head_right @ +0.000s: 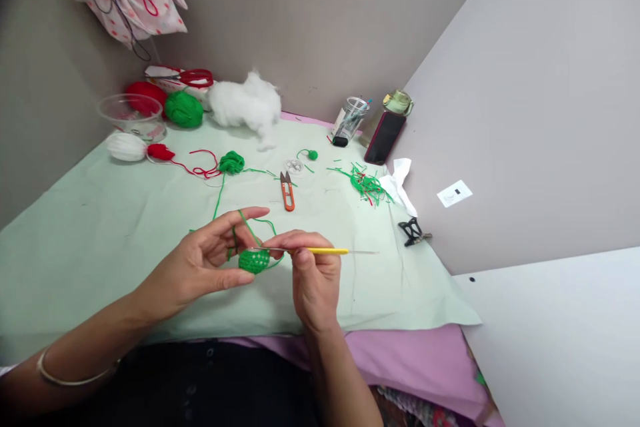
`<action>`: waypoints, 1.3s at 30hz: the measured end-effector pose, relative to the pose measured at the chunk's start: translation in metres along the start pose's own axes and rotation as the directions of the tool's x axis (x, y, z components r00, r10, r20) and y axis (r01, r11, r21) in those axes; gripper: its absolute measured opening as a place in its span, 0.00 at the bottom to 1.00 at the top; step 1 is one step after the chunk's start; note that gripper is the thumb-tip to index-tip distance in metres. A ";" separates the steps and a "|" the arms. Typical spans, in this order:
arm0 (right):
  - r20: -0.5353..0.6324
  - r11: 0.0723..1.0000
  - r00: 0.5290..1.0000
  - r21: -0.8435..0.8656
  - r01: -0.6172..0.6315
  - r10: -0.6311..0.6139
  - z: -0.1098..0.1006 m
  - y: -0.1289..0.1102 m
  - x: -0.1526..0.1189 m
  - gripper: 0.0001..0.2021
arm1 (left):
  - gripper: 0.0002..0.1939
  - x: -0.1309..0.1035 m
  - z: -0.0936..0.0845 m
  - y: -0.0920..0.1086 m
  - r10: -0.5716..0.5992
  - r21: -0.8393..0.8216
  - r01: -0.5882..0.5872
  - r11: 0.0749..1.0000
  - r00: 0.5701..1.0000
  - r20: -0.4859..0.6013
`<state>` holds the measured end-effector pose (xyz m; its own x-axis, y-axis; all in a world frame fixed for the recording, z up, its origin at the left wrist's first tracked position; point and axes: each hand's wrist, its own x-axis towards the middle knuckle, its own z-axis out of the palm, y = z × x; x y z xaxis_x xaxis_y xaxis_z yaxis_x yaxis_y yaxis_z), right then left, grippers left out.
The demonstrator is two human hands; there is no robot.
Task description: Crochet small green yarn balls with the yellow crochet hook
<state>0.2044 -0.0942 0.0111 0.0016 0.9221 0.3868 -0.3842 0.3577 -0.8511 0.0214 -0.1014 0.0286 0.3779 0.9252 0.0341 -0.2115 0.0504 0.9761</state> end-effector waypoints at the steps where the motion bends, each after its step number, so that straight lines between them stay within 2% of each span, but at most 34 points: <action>1: 0.030 1.000 1.000 -0.008 -0.005 0.005 -0.003 -0.002 0.001 0.09 | 0.35 -0.001 -0.001 0.001 0.001 0.036 -0.001 0.999 1.000 0.007; 7: 0.194 0.996 0.980 -0.082 -0.033 0.049 -0.021 -0.008 0.004 0.10 | 0.32 -0.003 -0.003 0.006 0.013 0.219 -0.022 0.975 0.999 0.039; 15: 0.257 0.986 0.964 -0.164 -0.029 0.071 -0.027 -0.015 0.008 0.09 | 0.31 -0.002 -0.003 0.012 0.049 0.422 -0.059 0.905 0.998 0.035; 21: 0.333 0.964 0.939 -0.267 0.007 0.086 -0.028 -0.026 0.011 0.09 | 0.19 -0.002 -0.005 0.011 0.019 0.476 -0.044 0.878 0.998 0.058; 25: 0.443 0.917 0.895 -0.377 0.132 0.054 -0.029 -0.030 0.013 0.07 | 0.23 -0.001 -0.005 0.010 0.033 0.479 -0.051 0.876 0.998 0.045; 27: 0.480 0.879 0.877 -0.407 0.248 -0.026 -0.028 -0.028 0.011 0.07 | 0.26 0.000 -0.003 0.010 0.034 0.448 -0.037 0.893 0.999 0.013; 29: 0.465 0.835 0.873 -0.415 0.362 -0.147 -0.026 -0.023 0.006 0.08 | 0.29 -0.001 0.000 0.010 0.033 0.391 -0.015 0.920 0.999 -0.040; 31: 0.417 0.776 0.867 -0.437 0.455 -0.273 -0.024 -0.016 -0.002 0.09 | 0.31 -0.002 0.005 0.007 0.046 0.325 -0.012 0.946 0.994 -0.099; 33: 0.415 0.642 0.828 -0.527 0.557 -0.378 -0.021 -0.008 -0.009 0.10 | 0.31 -0.005 0.012 0.000 0.069 0.266 -0.029 0.963 0.987 -0.143; 36: 0.502 0.262 0.697 -0.682 0.683 -0.512 -0.016 0.002 -0.016 0.09 | 0.29 -0.010 0.021 -0.012 0.099 0.170 -0.072 0.983 0.983 -0.155; 37: 0.525 0.162 0.650 -0.696 0.699 -0.550 -0.014 0.004 -0.018 0.09 | 0.29 -0.011 0.024 -0.015 0.091 0.118 -0.072 0.990 0.983 -0.160; 38: 0.531 0.107 0.612 -0.698 0.708 -0.586 -0.012 0.006 -0.019 0.09 | 0.30 -0.012 0.025 -0.017 0.060 0.037 -0.055 0.998 0.986 -0.158; 39: 0.525 0.099 0.589 -0.689 0.718 -0.615 -0.011 0.007 -0.020 0.10 | 0.30 -0.012 0.026 -0.019 0.013 -0.070 -0.023 0.997 0.989 -0.147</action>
<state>0.2117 -0.1086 -0.0068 -0.2472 0.2456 0.9373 0.5998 0.7985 -0.0511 0.0444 -0.1234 0.0158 0.2382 0.9711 0.0146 -0.2829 0.0550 0.9576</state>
